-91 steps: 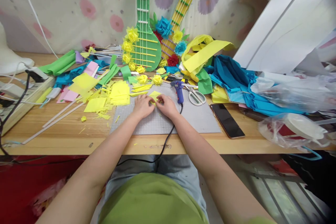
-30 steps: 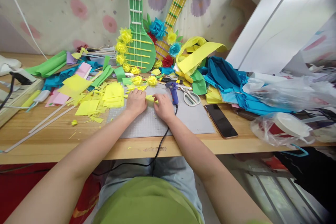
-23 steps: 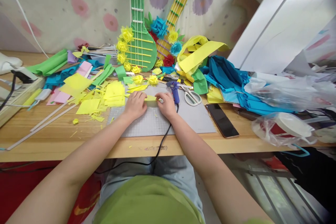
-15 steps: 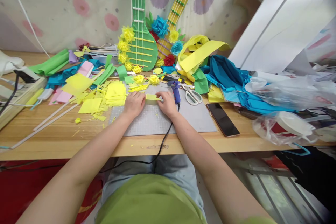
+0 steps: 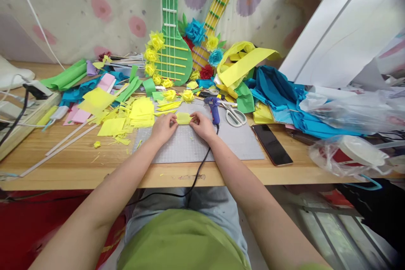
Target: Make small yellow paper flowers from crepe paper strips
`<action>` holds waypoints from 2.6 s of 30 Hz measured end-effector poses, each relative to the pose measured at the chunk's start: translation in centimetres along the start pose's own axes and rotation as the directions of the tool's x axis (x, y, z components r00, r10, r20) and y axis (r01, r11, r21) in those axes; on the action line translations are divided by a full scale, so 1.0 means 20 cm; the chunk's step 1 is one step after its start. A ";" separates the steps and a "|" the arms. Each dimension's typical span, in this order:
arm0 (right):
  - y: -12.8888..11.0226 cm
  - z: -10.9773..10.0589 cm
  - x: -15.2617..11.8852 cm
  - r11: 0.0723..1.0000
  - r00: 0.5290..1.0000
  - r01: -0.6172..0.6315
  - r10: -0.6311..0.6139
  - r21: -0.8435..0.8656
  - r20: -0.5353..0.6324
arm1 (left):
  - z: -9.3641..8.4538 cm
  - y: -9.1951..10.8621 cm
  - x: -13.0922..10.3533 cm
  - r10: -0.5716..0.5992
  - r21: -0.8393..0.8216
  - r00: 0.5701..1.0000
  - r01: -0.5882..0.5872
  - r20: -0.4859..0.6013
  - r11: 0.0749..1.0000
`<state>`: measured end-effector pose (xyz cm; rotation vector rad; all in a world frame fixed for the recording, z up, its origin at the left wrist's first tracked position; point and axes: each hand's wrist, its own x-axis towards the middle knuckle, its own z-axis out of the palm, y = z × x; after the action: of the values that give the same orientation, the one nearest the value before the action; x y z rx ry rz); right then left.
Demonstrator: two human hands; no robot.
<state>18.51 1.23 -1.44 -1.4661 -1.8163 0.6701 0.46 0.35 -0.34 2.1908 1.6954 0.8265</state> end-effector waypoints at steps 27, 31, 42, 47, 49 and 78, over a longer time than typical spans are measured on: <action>-0.08 0.06 0.00 0.930 0.987 -0.140 0.106 -0.340 -0.117 | 0.04 0.05 0.04 -0.210 0.004 0.976 0.211 -0.062 0.978; -0.09 0.06 -0.01 0.900 0.989 -0.135 0.095 -0.415 -0.114 | 0.05 0.05 0.04 -0.219 0.035 0.973 0.222 -0.065 0.974; -0.12 0.06 -0.02 0.843 0.993 -0.103 0.057 -0.527 -0.101 | 0.04 0.05 0.05 -0.023 0.141 1.000 0.024 -0.008 0.990; -0.12 0.07 -0.02 0.837 0.994 -0.102 0.060 -0.537 -0.095 | 0.05 0.06 0.04 -0.025 0.179 1.000 0.028 -0.016 0.983; -0.12 0.07 -0.02 0.834 0.994 -0.103 0.062 -0.542 -0.093 | 0.05 0.07 0.04 -0.044 0.187 0.999 0.048 -0.029 0.981; -0.11 0.05 -0.02 0.888 0.994 -0.103 0.077 -0.449 -0.077 | 0.02 0.04 0.12 -0.075 -0.065 0.990 0.067 -0.120 0.996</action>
<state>16.54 0.32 -0.52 -1.8585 -1.9533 0.2452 1.75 2.51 0.40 2.0657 1.7692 0.9989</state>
